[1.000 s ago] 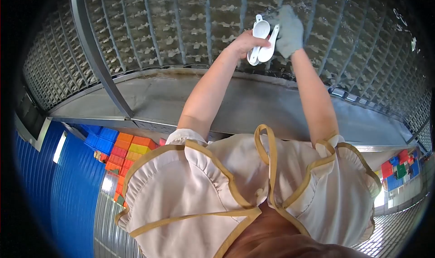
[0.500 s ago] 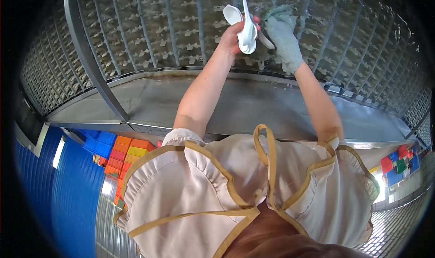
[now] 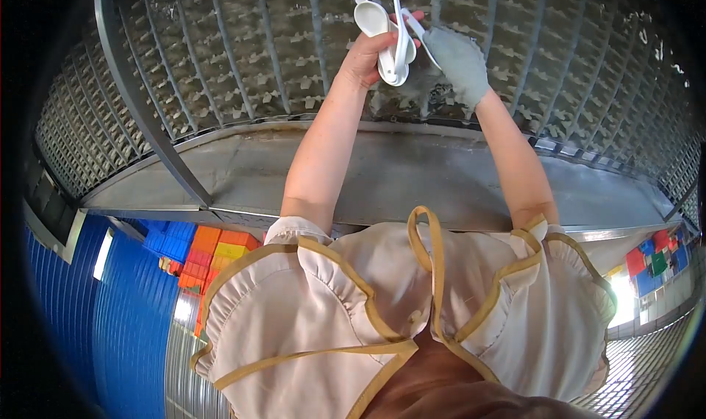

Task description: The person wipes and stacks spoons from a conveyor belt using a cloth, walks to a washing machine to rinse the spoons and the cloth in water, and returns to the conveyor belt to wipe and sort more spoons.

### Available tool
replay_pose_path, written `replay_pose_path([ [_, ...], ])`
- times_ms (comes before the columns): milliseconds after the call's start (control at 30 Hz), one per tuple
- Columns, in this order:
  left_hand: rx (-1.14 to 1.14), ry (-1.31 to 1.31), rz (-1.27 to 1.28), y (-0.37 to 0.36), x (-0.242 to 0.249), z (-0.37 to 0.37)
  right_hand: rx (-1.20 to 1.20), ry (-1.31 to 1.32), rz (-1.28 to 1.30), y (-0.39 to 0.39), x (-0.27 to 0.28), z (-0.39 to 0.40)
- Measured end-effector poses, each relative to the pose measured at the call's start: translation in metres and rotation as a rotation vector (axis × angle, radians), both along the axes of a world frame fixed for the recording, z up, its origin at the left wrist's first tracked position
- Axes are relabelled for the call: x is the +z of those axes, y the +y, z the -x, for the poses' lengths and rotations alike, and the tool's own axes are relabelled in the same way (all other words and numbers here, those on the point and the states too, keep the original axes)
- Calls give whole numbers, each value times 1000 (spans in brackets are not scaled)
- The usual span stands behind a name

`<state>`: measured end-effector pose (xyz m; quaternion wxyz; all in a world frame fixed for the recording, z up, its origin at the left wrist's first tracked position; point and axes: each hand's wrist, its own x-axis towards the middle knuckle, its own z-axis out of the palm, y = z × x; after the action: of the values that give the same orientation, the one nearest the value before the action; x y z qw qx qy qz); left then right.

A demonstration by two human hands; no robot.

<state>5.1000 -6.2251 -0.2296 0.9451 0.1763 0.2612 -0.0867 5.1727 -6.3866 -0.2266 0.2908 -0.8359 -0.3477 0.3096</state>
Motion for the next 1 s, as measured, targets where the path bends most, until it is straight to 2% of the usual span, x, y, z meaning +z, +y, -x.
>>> replay_pose_path([
  [67,-27,21,-55,0,6,-1,57,-322,32,5,8,-4],
  [100,-103,26,-154,-1,6,-2,94,-200,335,19,17,-9],
  [133,-178,32,-253,-2,7,-3,96,-201,336,24,17,-8],
  [167,-246,79,-289,-1,8,-5,-50,-155,229,27,16,-7],
  [200,-222,167,-388,-5,-1,-2,-194,-107,120,29,15,-7],
  [267,-192,225,-385,-8,-16,2,-151,-56,82,26,18,-11],
  [333,-108,305,-440,-11,-20,1,-435,197,-114,5,23,-15],
  [400,66,418,-495,-10,-19,2,-524,-76,-512,-45,-32,-24],
  [467,123,405,-545,-6,-27,6,-321,-535,505,-67,-33,-47],
  [500,125,406,-542,-8,-26,6,-234,-704,750,-103,-89,-44],
  [533,128,430,-579,-10,-24,4,-234,-708,750,-101,-76,-41],
  [600,131,453,-615,-11,-25,3,555,-676,859,-105,-47,-30],
  [633,109,424,-598,-10,-29,4,117,-45,249,-161,-102,-36],
  [667,88,395,-581,-10,-31,5,119,-44,248,-158,-95,-39],
  [800,93,428,-569,-8,-19,-1,-142,-1,861,-116,6,-91],
  [833,68,445,-564,-10,-20,-1,-211,10,1014,-113,16,-95],
  [867,36,461,-560,-12,-21,-1,-213,13,1015,-131,3,-80],
  [933,-2,449,-576,-16,-12,-3,-168,-462,380,-179,-35,-37],
  [967,-29,439,-589,-18,-9,-3,-170,-461,380,-174,-26,-41],
  [1000,-24,444,-587,-19,-13,-1,-121,-405,638,-159,-1,-54],
])
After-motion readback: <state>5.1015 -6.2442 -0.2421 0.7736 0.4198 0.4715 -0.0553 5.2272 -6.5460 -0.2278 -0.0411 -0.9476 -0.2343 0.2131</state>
